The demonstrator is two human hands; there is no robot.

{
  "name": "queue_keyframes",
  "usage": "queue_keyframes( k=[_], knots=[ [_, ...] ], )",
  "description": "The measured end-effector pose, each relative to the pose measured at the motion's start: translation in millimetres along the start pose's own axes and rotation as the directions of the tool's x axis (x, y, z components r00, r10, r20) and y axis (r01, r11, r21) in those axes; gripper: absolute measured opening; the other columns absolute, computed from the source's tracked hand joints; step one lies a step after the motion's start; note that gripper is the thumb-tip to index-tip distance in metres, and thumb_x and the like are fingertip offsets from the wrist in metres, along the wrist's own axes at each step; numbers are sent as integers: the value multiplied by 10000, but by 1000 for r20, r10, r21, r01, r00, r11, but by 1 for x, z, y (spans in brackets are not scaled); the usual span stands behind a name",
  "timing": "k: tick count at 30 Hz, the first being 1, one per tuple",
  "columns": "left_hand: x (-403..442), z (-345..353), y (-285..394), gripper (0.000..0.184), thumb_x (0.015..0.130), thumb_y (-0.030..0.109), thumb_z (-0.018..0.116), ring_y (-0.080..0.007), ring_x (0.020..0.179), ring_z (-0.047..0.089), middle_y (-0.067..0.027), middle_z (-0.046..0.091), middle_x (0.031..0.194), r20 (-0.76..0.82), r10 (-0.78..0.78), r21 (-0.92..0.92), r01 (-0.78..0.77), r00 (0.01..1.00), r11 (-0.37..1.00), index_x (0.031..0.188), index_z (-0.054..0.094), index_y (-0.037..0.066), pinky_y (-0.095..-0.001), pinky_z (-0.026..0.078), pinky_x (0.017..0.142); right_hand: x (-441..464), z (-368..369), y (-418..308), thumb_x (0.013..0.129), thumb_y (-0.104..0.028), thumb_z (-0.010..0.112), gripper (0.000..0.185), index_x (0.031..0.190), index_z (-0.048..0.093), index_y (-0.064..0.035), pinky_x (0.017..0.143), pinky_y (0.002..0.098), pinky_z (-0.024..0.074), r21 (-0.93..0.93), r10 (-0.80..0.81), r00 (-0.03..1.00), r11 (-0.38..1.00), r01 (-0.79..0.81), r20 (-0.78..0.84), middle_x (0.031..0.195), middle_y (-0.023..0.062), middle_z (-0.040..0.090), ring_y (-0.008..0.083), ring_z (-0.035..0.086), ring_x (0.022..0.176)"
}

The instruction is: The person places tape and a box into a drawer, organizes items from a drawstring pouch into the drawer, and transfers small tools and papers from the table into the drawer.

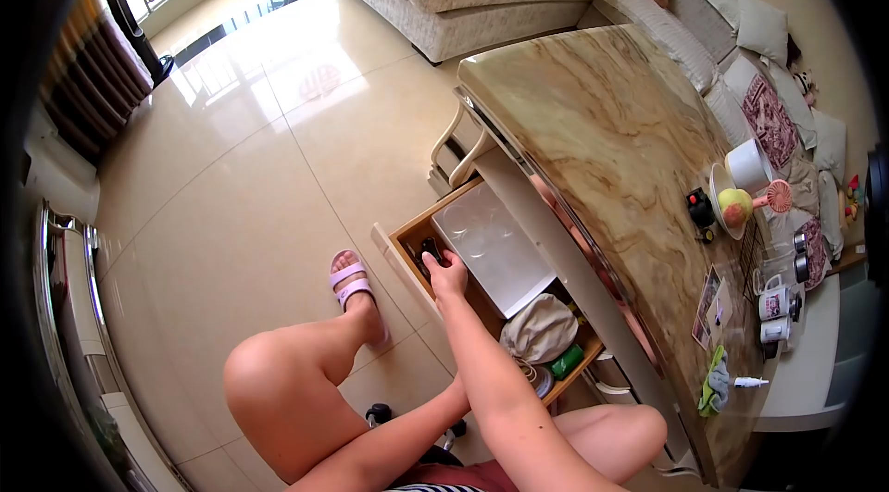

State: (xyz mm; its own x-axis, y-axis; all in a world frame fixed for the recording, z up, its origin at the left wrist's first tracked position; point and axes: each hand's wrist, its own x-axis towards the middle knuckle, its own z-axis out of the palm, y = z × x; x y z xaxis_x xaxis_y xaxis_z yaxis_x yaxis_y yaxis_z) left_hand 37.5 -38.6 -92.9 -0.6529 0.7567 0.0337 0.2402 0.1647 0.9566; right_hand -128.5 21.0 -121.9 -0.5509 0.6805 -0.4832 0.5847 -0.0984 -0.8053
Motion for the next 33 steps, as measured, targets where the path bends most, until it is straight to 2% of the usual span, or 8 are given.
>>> queue_keyframes(
  k=[4, 8, 9, 13, 15, 20, 27, 33],
  knots=[
    [1, -2, 2, 351, 828, 272, 599, -328, 1086, 523, -152, 580, 1125, 13, -49, -45, 49, 999, 998, 1119, 568, 80, -449, 392, 962, 7, -3, 18, 821, 25, 640, 611, 1367, 368, 70, 981, 320, 444, 386, -155, 977, 918, 86, 150, 1279, 218, 519, 257, 553, 1154],
    [5, -6, 5, 347, 828, 270, 596, -328, 1084, 523, -157, 581, 1111, 45, -130, -91, 134, 990, 987, 1117, 568, 81, -447, 397, 957, 2, -24, 27, 836, 66, 578, 567, 1365, 372, 69, 976, 312, 457, 344, -173, 955, 935, 83, 240, 1289, 193, 510, 252, 543, 1171],
    [5, -9, 7, 315, 835, 265, 574, -321, 1059, 537, -152, 596, 1069, 79, 182, 409, -199, 980, 891, 1094, 576, 86, -461, 379, 962, 0, -33, 28, 836, 66, 578, 567, 1365, 372, 69, 976, 312, 457, 349, -177, 957, 933, 89, 229, 1289, 193, 510, 252, 543, 1171],
    [14, 3, -9, 232, 822, 247, 547, -270, 986, 579, -109, 637, 966, 25, 431, 502, -384, 902, 775, 987, 625, 103, -459, 337, 971, -30, -81, -2, 900, 7, 553, 317, 1214, 541, 44, 806, 252, 528, 315, -171, 917, 948, 52, 361, 1075, 110, 638, 149, 644, 906],
    [11, -7, 4, 238, 779, 260, 585, -223, 958, 587, -69, 648, 968, 306, 84, 645, -271, 948, 715, 966, 639, 123, -467, 344, 947, -46, -111, -23, 913, -5, 544, 275, 1185, 563, 34, 767, 252, 531, 326, -256, 906, 935, 144, 336, 1040, 93, 652, 139, 644, 900],
    [14, -4, 15, 117, 793, 226, 566, -217, 874, 611, -37, 663, 796, 293, 156, 671, -319, 943, 669, 790, 649, 144, -466, 337, 945, -83, -216, -93, 930, -57, 555, 183, 1084, 623, 15, 716, 250, 519, 588, -615, 788, 649, 483, 32, 900, 77, 673, 126, 633, 781],
    [10, -8, 16, 152, 824, 252, 563, -205, 883, 614, -40, 666, 775, 269, 108, 721, -274, 957, 637, 787, 653, 135, -461, 343, 943, -3, -366, -152, 888, 4, 541, 171, 1042, 615, 2, 751, 241, 500, -17, -766, 297, 373, 928, -569, 979, 78, 647, 135, 606, 846],
    [10, -10, 18, 115, 771, 220, 568, -210, 876, 611, -32, 659, 780, 256, 123, 699, -272, 959, 662, 791, 646, 139, -471, 337, 955, 60, -423, -159, 748, -47, 645, 498, 1224, 505, -1, 991, 425, 395, -614, -819, 261, 560, 556, -511, 1201, 191, 544, 345, 505, 1134]
  ],
)
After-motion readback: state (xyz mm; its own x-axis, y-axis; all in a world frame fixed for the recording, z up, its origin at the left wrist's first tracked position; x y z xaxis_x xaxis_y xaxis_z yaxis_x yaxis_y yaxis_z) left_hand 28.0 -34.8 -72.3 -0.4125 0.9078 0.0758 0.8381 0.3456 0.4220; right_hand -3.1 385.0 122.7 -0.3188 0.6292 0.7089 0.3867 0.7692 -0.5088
